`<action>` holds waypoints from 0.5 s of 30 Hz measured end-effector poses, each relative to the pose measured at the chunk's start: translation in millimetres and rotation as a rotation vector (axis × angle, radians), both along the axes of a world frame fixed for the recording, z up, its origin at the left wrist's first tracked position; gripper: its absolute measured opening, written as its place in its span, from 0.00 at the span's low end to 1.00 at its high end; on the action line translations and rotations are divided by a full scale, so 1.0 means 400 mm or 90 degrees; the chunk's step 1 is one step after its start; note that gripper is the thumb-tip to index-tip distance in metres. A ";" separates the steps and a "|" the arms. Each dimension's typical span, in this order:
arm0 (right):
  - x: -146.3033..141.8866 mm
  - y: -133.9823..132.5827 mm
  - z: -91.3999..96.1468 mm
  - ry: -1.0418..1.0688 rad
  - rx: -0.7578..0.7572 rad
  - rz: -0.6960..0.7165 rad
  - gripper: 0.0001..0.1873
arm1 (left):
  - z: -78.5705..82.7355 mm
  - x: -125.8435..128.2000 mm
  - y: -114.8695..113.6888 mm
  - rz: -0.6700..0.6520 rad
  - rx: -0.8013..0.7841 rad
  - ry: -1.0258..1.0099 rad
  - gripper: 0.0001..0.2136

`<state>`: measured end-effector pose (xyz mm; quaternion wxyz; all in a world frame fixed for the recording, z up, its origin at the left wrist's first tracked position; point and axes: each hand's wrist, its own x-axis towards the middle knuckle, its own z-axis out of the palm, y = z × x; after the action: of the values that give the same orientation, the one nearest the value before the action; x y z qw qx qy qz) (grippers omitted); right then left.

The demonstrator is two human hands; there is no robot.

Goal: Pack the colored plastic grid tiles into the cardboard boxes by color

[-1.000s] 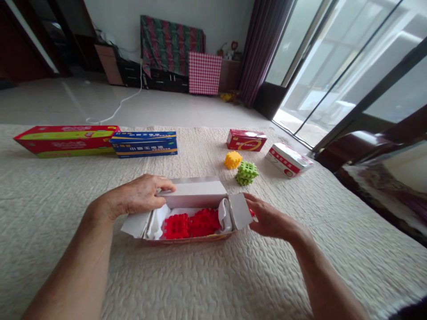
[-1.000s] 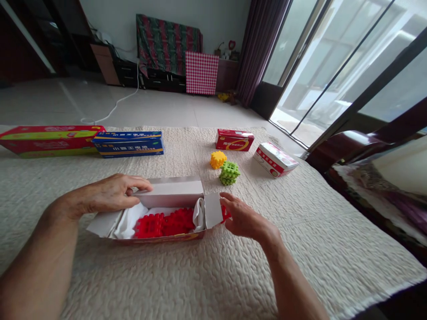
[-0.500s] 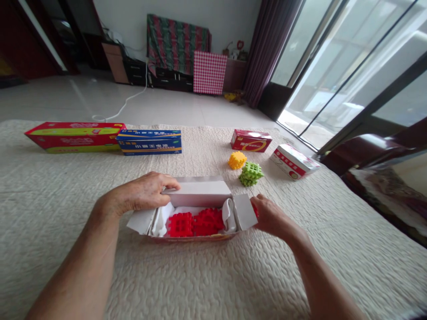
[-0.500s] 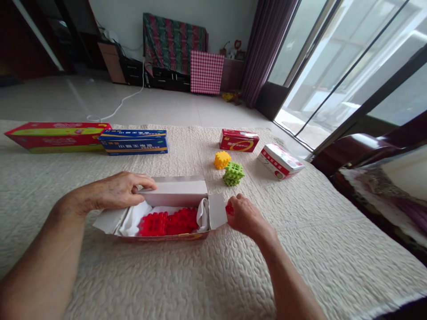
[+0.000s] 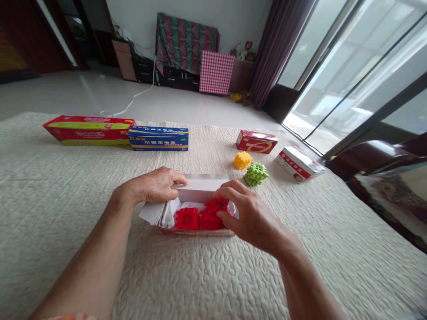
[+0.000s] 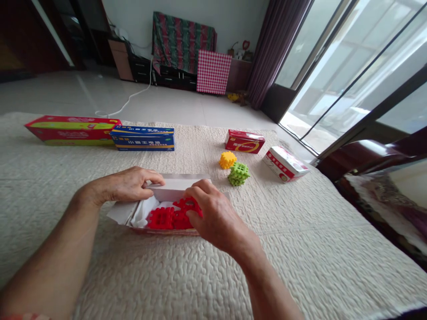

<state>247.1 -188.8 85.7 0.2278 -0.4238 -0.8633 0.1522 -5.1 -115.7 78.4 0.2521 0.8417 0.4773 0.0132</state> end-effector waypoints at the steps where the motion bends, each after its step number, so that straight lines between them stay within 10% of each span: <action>1: -0.021 0.003 -0.011 -0.001 -0.020 0.014 0.11 | -0.002 -0.001 0.001 -0.010 0.000 -0.009 0.17; 15: -0.008 0.028 -0.056 -0.110 -0.130 0.017 0.12 | -0.017 -0.013 0.007 -0.030 0.020 -0.045 0.18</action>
<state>243.7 -177.5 63.5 0.1064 -0.4445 -0.8654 0.2053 -10.1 -113.1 71.4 0.2558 0.8554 0.4482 0.0443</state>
